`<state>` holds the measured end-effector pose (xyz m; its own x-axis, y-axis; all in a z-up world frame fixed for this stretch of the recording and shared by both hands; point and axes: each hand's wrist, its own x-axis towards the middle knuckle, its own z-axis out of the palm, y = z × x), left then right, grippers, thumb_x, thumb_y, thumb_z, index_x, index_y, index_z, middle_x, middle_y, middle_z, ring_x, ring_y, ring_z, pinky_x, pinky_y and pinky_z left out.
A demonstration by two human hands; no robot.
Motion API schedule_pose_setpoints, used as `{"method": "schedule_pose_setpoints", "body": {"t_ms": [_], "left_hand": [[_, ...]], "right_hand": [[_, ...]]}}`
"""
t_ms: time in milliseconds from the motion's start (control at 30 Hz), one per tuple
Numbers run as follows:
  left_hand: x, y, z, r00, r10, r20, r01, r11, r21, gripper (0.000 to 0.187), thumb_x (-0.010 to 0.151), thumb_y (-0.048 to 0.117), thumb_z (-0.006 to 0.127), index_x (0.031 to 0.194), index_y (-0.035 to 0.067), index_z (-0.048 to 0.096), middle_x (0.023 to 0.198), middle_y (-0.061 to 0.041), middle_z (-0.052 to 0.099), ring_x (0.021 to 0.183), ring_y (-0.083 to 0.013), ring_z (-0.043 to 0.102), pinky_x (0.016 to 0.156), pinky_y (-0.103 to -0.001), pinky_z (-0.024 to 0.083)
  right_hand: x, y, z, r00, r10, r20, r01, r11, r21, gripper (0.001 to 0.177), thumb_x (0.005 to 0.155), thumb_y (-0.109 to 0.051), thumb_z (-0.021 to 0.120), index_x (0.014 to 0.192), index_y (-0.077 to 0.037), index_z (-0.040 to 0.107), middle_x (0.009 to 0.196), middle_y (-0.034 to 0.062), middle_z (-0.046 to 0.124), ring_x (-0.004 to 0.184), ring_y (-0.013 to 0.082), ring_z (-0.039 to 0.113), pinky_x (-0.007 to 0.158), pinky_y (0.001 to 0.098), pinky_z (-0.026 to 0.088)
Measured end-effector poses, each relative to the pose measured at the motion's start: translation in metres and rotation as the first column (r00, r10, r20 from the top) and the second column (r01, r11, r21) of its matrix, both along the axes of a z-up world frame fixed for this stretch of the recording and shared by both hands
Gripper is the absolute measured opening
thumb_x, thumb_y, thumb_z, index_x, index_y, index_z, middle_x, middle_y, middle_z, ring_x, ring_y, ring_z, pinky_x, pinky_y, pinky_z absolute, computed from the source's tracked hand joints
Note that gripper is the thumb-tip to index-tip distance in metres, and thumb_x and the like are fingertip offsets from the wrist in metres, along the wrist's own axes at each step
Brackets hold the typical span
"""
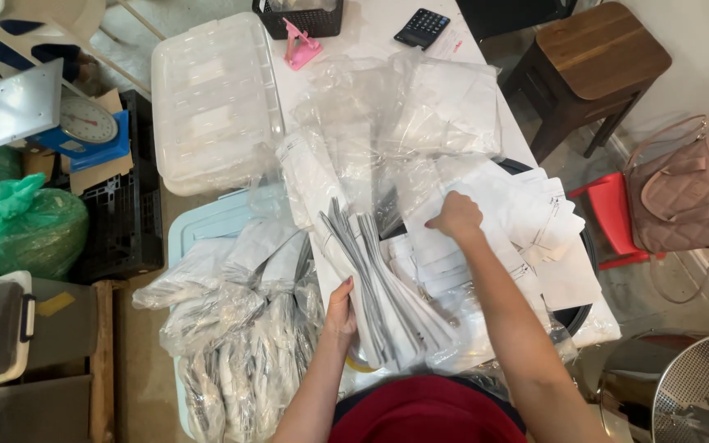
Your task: Sorting and stacking white padded envelopes on a table
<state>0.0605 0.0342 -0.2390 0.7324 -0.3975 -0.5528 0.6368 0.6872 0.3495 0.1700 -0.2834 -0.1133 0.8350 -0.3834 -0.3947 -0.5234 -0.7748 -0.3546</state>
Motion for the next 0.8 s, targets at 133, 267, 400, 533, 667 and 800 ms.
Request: {"method": "schedule_pose_setpoints", "body": {"t_ms": [133,267,400,533,667,800], "left_hand": [[-0.003,-0.01,0.027,0.995,-0.002,-0.099,-0.003,0.999,-0.049,0.047,0.088,0.034,0.072,0.122,0.002,0.069,0.111,-0.021,0.074,0.098,-0.0331,0.074,0.09,-0.045,0.06],[-0.006,-0.018,0.041,0.993,-0.008,-0.121,0.004,1.0,-0.031,0.05,0.088,0.037,0.072,0.125,0.004,0.069,0.116,-0.019,0.074,0.101,-0.0316,0.074,0.092,-0.043,0.059],[-0.017,-0.03,0.02,0.988,-0.084,-0.129,0.079,0.996,-0.04,0.057,0.083,0.042,0.075,0.127,0.006,0.069,0.119,-0.02,0.072,0.104,-0.0337,0.073,0.094,-0.048,0.059],[-0.034,-0.063,0.048,0.978,-0.154,-0.137,0.141,0.985,-0.102,0.054,0.083,0.037,0.077,0.125,0.004,0.069,0.119,-0.02,0.072,0.107,-0.0346,0.071,0.097,-0.047,0.057],[-0.045,-0.078,0.088,0.951,-0.277,-0.135,0.268,0.96,-0.081,0.055,0.084,0.039,0.078,0.126,0.004,0.069,0.12,-0.018,0.072,0.107,-0.0324,0.071,0.098,-0.045,0.057],[-0.047,-0.074,0.082,0.961,-0.236,-0.143,0.229,0.971,-0.061,0.057,0.085,0.041,0.076,0.126,0.004,0.069,0.122,-0.018,0.072,0.109,-0.0327,0.071,0.098,-0.045,0.057]], "right_hand": [[-0.029,0.008,0.055,0.999,0.029,0.018,-0.031,0.993,0.115,0.071,0.074,-0.024,0.086,0.132,0.008,0.06,0.112,0.0295,0.068,0.108,0.0519,0.067,0.082,0.067,0.055],[-0.065,0.002,0.076,0.998,-0.024,0.063,0.0,0.932,0.361,0.077,0.08,-0.017,0.078,0.145,0.005,0.043,0.13,0.0394,0.058,0.124,0.0566,0.056,0.098,0.0661,0.05],[-0.13,0.017,0.152,0.989,-0.123,0.077,0.065,0.852,0.519,0.076,0.076,-0.009,0.078,0.142,0.008,0.045,0.133,0.0412,0.056,0.131,0.0574,0.05,0.108,0.0645,0.044],[-0.179,0.014,0.109,0.991,-0.035,0.131,-0.038,0.855,0.517,0.081,0.074,-0.016,0.08,0.145,-0.001,0.044,0.134,0.0374,0.057,0.13,0.053,0.053,0.108,0.0593,0.044],[-0.209,0.045,0.128,0.973,0.103,0.206,-0.218,0.696,0.684,0.085,0.068,-0.002,0.058,0.15,-0.001,0.04,0.139,0.0372,0.053,0.135,0.0504,0.047,0.112,0.0586,0.039],[-0.196,0.014,0.11,0.919,0.01,0.395,-0.296,0.681,0.67,0.047,0.087,-0.014,0.07,0.133,-0.006,0.065,0.102,0.0171,0.071,0.092,0.0275,0.065,0.071,0.0353,0.055]]}}
